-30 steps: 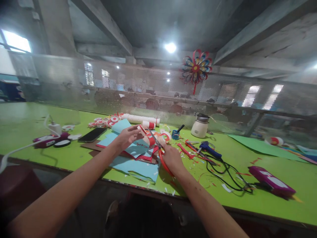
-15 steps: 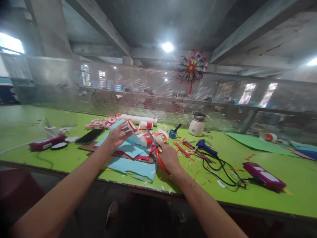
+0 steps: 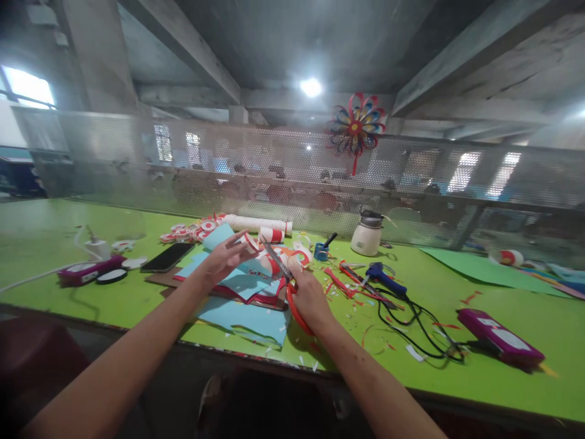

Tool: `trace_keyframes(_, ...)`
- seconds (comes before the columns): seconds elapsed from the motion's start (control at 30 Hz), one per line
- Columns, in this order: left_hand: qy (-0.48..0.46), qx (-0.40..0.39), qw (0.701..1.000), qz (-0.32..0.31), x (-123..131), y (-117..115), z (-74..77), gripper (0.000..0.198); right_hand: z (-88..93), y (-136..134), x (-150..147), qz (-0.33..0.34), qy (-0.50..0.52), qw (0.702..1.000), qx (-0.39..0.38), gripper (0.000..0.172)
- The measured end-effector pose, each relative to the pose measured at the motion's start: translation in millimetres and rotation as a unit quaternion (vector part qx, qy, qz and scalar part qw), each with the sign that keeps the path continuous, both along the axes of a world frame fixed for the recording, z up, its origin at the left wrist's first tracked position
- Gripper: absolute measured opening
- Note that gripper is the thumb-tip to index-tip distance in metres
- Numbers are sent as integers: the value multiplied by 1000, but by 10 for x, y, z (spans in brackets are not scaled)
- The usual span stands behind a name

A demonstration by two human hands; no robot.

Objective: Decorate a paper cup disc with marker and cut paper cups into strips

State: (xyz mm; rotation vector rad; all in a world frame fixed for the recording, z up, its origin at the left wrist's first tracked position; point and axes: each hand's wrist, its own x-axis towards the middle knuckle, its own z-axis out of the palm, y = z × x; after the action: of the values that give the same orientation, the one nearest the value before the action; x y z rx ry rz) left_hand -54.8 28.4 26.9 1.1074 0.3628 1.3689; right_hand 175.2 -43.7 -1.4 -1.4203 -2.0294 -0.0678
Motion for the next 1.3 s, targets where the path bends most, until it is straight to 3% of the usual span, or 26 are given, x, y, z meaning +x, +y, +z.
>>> trace_keyframes(0.2, 45, 15, 999, -10, 11, -39, 16, 31, -6, -30, -27, 28, -24, 999, -25, 45)
trace_keyframes(0.43, 39, 19, 999, -28, 60, -52, -24, 44, 57, -90, -55, 18, -7, 999, -25, 51)
trace_keyframes(0.7, 75, 9, 997, -19, 117, -108, -8, 67, 44, -89, -57, 11, -13, 1000, -4, 44)
trace_keyframes(1.1, 43, 2, 997, -56, 38, -53, -6, 53, 9, -62, -74, 13, -18, 1000, -8, 41)
trace_keyframes(1.3, 58, 1, 997, -55, 16, -11, -35, 56, 6, -51, -55, 14, -3, 1000, 19, 44)
